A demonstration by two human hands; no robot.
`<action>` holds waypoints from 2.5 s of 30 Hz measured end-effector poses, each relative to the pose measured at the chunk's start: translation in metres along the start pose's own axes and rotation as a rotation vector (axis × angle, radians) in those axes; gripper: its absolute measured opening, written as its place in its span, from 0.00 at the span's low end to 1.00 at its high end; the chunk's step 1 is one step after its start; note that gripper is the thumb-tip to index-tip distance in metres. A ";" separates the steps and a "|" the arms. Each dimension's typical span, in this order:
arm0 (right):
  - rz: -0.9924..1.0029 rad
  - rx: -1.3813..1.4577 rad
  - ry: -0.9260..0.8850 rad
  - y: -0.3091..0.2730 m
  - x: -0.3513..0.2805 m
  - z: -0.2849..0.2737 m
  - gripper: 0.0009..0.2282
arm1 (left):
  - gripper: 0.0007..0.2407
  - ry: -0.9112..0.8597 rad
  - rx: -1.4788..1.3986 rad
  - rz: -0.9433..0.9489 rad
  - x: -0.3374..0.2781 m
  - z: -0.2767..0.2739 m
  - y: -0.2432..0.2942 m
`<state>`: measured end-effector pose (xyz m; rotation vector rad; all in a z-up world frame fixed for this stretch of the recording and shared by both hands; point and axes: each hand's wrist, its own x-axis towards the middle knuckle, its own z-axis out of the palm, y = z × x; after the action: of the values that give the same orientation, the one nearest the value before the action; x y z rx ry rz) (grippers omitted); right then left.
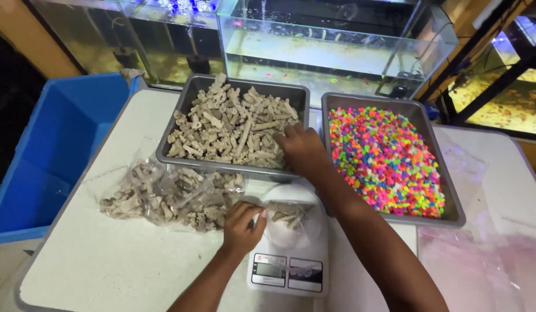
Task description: The person picks up coral stones from a tray and place them into a plastic bag on a digital scale to weigh them.
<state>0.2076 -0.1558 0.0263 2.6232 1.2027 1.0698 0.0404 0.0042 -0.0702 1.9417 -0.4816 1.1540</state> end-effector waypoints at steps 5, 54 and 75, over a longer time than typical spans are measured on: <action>0.042 -0.048 -0.213 0.008 0.003 0.055 0.08 | 0.01 0.024 -0.039 -0.005 0.002 0.000 0.000; 0.380 -0.069 0.393 -0.066 -0.215 -0.089 0.15 | 0.03 0.060 -0.078 -0.041 -0.013 0.002 0.007; 0.747 0.547 0.584 -0.069 -0.224 -0.057 0.06 | 0.02 0.098 -0.081 -0.014 -0.015 0.002 0.002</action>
<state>0.0260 -0.2748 -0.0799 3.4585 0.5787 1.9690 0.0324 0.0001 -0.0827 1.8072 -0.4553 1.1966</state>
